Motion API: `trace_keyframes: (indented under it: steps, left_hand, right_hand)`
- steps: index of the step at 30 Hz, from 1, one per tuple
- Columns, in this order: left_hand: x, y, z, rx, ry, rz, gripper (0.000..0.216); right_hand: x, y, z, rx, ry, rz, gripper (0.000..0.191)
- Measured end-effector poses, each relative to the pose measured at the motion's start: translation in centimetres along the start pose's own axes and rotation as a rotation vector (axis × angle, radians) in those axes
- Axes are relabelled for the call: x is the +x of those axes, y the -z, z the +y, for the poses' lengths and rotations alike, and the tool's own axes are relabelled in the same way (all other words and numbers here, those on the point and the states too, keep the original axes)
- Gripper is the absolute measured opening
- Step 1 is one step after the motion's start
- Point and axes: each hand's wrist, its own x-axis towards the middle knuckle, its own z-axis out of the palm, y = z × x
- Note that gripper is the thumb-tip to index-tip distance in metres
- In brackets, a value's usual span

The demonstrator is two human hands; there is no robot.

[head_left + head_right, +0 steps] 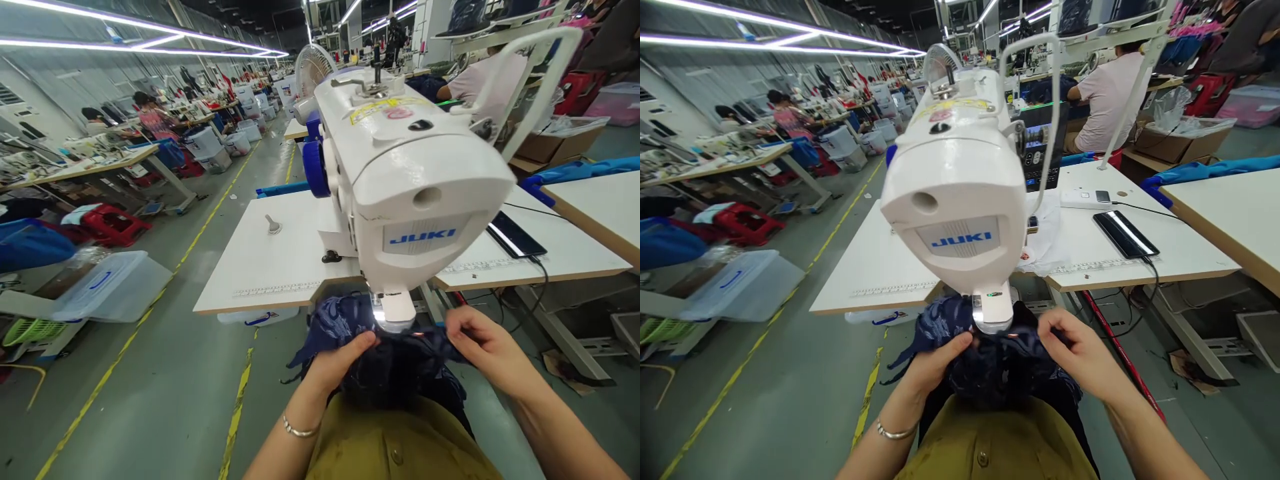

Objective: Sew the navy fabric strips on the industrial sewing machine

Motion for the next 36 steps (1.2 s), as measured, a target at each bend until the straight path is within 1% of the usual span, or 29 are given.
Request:
trace_keyframes:
  steps: [1,2,3,6,8,9,10,11,12,14,16,17,18,20,21,23,25,28,30,31,33,34,36]
  left_hand:
    - [-0.1,0.2,-0.4,-0.064,0.028,-0.05,0.025]
    - [-0.1,0.5,-0.8,-0.139,0.059,-0.098,0.028]
    - [-0.1,0.7,-1.2,-0.217,0.093,-0.145,0.031]
    - [0.1,1.5,-2.1,-0.406,0.198,-0.265,0.041]
    - [0.2,1.8,-2.3,-0.414,0.209,-0.31,0.04]
    - [0.2,1.9,-2.4,-0.368,0.198,-0.328,0.037]
    - [0.2,1.8,-2.4,-0.307,0.187,-0.347,0.035]
    - [0.1,1.7,-2.4,-0.247,0.18,-0.369,0.034]
    - [0.0,1.5,-2.4,-0.201,0.18,-0.393,0.034]
    - [-0.2,1.0,-2.4,-0.164,0.203,-0.456,0.036]
    - [-0.4,0.4,-2.4,-0.17,0.242,-0.509,0.037]
    - [-0.5,0.1,-2.4,-0.172,0.253,-0.523,0.038]
    - [-0.7,-0.1,-2.4,-0.173,0.263,-0.527,0.038]
    - [-0.9,-0.3,-2.3,-0.174,0.303,-0.506,0.037]
    - [-0.9,-0.2,-2.3,-0.175,0.328,-0.487,0.036]
    - [-0.9,0.1,-2.2,-0.152,0.372,-0.451,0.036]
    - [-0.8,0.6,-2.1,-0.094,0.408,-0.454,0.038]
    - [-0.9,1.2,-1.6,-0.049,0.482,-0.57,0.038]
    - [-1.2,1.3,-1.0,-0.068,0.471,-0.658,0.037]
    - [-1.3,1.3,-0.8,-0.075,0.442,-0.687,0.034]
    - [-1.6,1.2,-0.4,-0.065,0.364,-0.691,0.027]
    - [-1.6,1.1,-0.3,-0.049,0.326,-0.658,0.025]
    - [-1.6,0.9,-0.3,-0.033,0.276,-0.523,0.023]
  right_hand:
    - [-0.7,0.9,1.2,-0.024,-0.046,-0.041,0.015]
    - [-1.4,1.8,2.8,-0.04,-0.121,-0.085,0.018]
    - [-2.1,2.7,4.8,-0.064,-0.199,-0.102,0.023]
    - [-3.8,4.5,12.0,-0.16,-0.347,-0.234,0.035]
    - [-4.3,4.6,16.1,-0.253,-0.381,-0.294,0.042]
    - [-4.4,4.2,17.3,-0.329,-0.385,-0.313,0.046]
    - [-4.3,3.5,17.8,-0.403,-0.381,-0.296,0.05]
    - [-4.0,2.6,17.4,-0.433,-0.366,-0.27,0.053]
    - [-3.5,1.6,16.2,-0.432,-0.339,-0.24,0.053]
    - [-2.2,-0.8,12.0,-0.299,-0.23,-0.243,0.048]
    - [-0.7,-3.0,7.2,-0.174,-0.094,-0.293,0.047]
    - [0.0,-3.9,5.0,-0.131,-0.05,-0.364,0.045]
    - [0.5,-4.6,3.4,-0.107,-0.02,-0.417,0.041]
    - [1.3,-5.3,1.4,-0.099,-0.012,-0.516,0.031]
    - [1.5,-5.4,1.0,-0.114,-0.019,-0.538,0.025]
    - [1.6,-5.1,0.9,-0.157,-0.035,-0.523,0.017]
    - [1.6,-4.3,0.6,-0.196,-0.041,-0.492,0.016]
    - [1.1,-2.4,-0.9,-0.231,-0.026,-0.519,0.02]
    - [0.5,-1.1,-2.2,-0.223,0.007,-0.514,0.021]
    - [0.2,-0.6,-2.7,-0.21,0.015,-0.482,0.02]
    - [-0.2,0.1,-3.2,-0.19,-0.005,-0.347,0.018]
    - [-0.3,0.2,-3.3,-0.187,-0.026,-0.256,0.019]
    - [-0.1,-0.1,-3.3,-0.179,-0.074,-0.074,0.025]
